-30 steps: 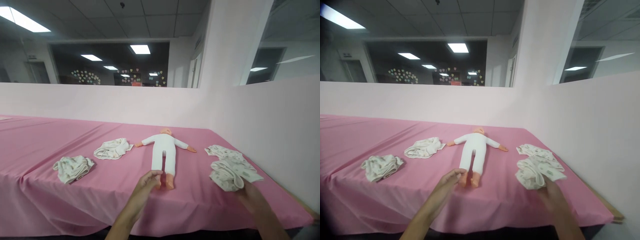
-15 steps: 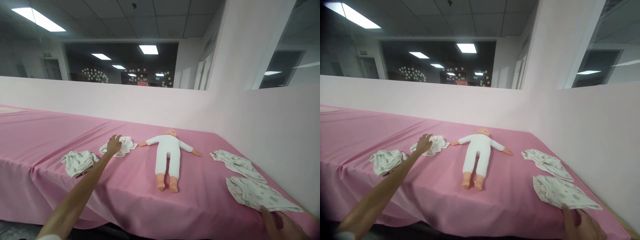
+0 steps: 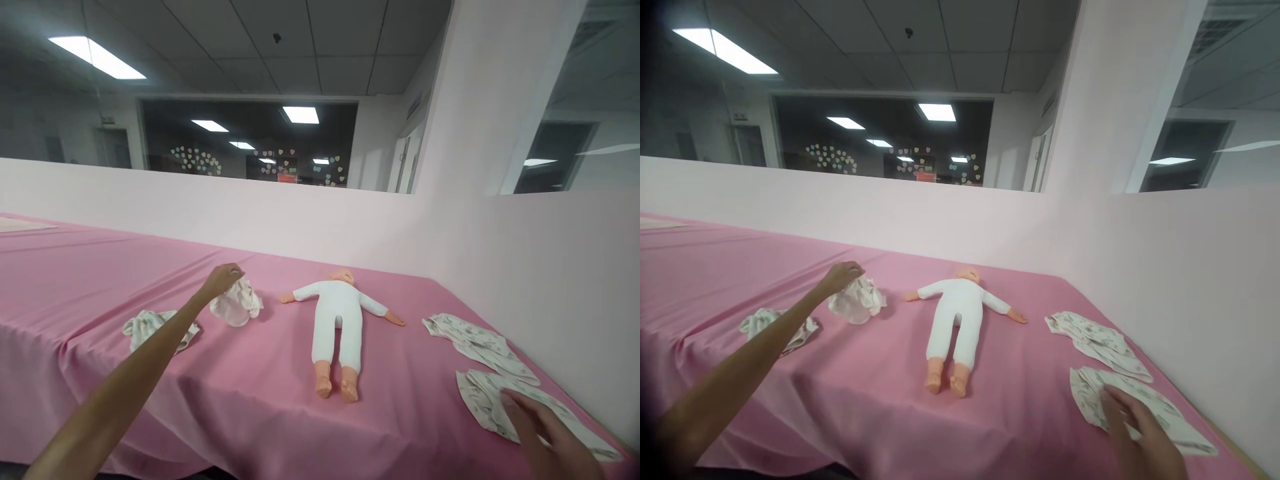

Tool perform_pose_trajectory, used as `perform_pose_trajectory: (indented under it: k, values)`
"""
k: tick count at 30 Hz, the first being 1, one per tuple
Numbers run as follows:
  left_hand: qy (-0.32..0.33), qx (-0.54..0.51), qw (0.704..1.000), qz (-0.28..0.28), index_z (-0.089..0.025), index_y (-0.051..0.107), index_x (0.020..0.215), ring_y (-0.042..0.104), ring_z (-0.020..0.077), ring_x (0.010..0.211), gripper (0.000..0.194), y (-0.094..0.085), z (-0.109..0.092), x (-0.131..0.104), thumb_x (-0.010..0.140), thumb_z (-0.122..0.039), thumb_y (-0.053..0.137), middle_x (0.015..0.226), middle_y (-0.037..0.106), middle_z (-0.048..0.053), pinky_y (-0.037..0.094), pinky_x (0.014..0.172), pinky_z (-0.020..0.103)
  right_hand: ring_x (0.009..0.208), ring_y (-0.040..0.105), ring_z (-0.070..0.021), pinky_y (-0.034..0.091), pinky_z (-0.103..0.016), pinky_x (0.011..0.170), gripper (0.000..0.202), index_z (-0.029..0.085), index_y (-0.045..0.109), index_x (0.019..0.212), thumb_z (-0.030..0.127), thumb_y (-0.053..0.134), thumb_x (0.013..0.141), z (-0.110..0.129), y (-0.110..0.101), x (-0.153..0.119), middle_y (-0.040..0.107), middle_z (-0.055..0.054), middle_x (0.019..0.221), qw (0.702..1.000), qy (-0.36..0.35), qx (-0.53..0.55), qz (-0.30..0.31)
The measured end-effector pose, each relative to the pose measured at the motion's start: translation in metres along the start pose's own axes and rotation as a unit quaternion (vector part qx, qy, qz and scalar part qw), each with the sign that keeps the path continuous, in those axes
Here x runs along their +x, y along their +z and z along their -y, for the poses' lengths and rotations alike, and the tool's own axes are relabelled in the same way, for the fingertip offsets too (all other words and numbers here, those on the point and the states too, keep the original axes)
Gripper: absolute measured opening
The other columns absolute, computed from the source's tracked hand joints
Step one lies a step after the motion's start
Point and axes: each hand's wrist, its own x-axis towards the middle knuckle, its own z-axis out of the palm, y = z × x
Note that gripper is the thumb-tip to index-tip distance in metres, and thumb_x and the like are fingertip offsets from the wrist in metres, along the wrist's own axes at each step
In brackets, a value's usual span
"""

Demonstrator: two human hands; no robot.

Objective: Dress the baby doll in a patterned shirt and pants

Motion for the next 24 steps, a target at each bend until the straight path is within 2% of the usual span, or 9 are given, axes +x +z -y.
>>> perform_pose_trajectory:
  k: [3,6,8,11,13,15,18,22,24]
  values:
    - [0.015,-0.216,0.976,-0.006,-0.017,0.066,0.087,0.058,0.017,0.064,0.039,-0.045,-0.067,-0.006,0.076,-0.054,0.062,0.073,0.066,0.003,0.043,0.057,0.025,0.114,0.061,-0.0338,0.052,-0.046,0.092,0.047,0.027,0.066,0.107,0.06,0.051,0.077,0.095,0.004,-0.017,0.068,-0.01,0.12,0.993,-0.049,0.068,0.08]
    - [0.042,-0.331,0.94,0.068,-0.018,0.066,0.094,0.052,0.0124,0.055,0.044,-0.078,-0.133,-0.027,0.071,-0.054,0.071,0.069,0.062,0.001,0.04,0.05,0.023,0.118,0.058,-0.0308,0.048,-0.045,0.095,0.047,0.028,0.063,0.118,0.057,0.048,0.085,0.182,0.019,-0.033,0.064,-0.009,0.127,0.974,-0.114,0.106,0.166]
    - [0.079,-0.342,0.929,0.118,-0.018,0.066,0.095,0.057,0.0131,0.061,0.042,-0.089,-0.17,-0.041,0.071,-0.053,0.073,0.077,0.065,0.003,0.043,0.053,0.023,0.123,0.054,-0.0294,0.045,-0.045,0.099,0.047,0.029,0.059,0.125,0.055,0.05,0.086,0.226,0.035,-0.037,0.059,-0.007,0.134,0.948,-0.181,0.15,0.213]
    - [0.139,-0.323,0.917,0.188,-0.018,0.066,0.091,0.059,0.0144,0.065,0.039,-0.089,-0.21,-0.054,0.07,-0.049,0.076,0.083,0.066,0.005,0.044,0.054,0.023,0.133,0.043,-0.0288,0.039,-0.045,0.104,0.06,0.028,0.044,0.141,0.05,0.054,0.086,0.269,0.062,-0.031,0.046,-0.008,0.147,0.918,-0.253,0.199,0.232]
    - [0.165,-0.304,0.914,0.213,-0.018,0.067,0.089,0.054,0.0119,0.058,0.039,-0.085,-0.228,-0.057,0.069,-0.05,0.076,0.077,0.064,0.003,0.039,0.047,0.02,0.126,0.048,-0.0273,0.041,-0.042,0.099,0.053,0.023,0.049,0.136,0.042,0.054,0.087,0.284,0.076,-0.022,0.052,-0.009,0.139,0.903,-0.288,0.208,0.242]
    - [0.192,-0.278,0.914,0.224,-0.019,0.067,0.089,0.047,0.0089,0.051,0.038,-0.08,-0.241,-0.057,0.072,-0.051,0.073,0.071,0.06,0.001,0.033,0.043,0.019,0.101,0.059,-0.0225,0.045,-0.035,0.084,0.032,0.019,0.064,0.112,0.035,0.05,0.087,0.288,0.084,-0.011,0.066,-0.007,0.109,0.891,-0.302,0.205,0.271]
    - [0.238,-0.226,0.92,0.215,-0.019,0.069,0.094,0.052,0.0109,0.058,0.039,-0.078,-0.25,-0.054,0.074,-0.052,0.071,0.078,0.063,0.003,0.037,0.049,0.021,0.068,0.054,-0.0151,0.04,-0.027,0.062,0.028,0.018,0.063,0.08,0.036,0.044,0.09,0.282,0.081,0.004,0.061,0.0,0.075,0.894,-0.28,0.214,0.275]
    - [0.26,-0.097,0.945,0.171,-0.021,0.07,0.103,0.06,0.0196,0.077,0.044,-0.075,-0.241,-0.046,0.07,-0.052,0.071,0.092,0.067,0.005,0.042,0.06,0.024,0.069,0.054,-0.015,0.039,-0.025,0.063,0.028,0.018,0.062,0.081,0.04,0.046,0.089,0.274,0.061,0.024,0.063,0.0,0.076,0.91,-0.262,0.251,0.203]
    - [0.273,-0.038,0.948,0.158,-0.022,0.071,0.098,0.06,0.0214,0.081,0.036,-0.072,-0.234,-0.041,0.073,-0.048,0.069,0.094,0.068,0.005,0.041,0.064,0.025,0.073,0.056,-0.0158,0.04,-0.026,0.065,0.025,0.018,0.063,0.083,0.037,0.048,0.088,0.275,0.052,0.033,0.065,-0.001,0.08,0.914,-0.256,0.265,0.172]
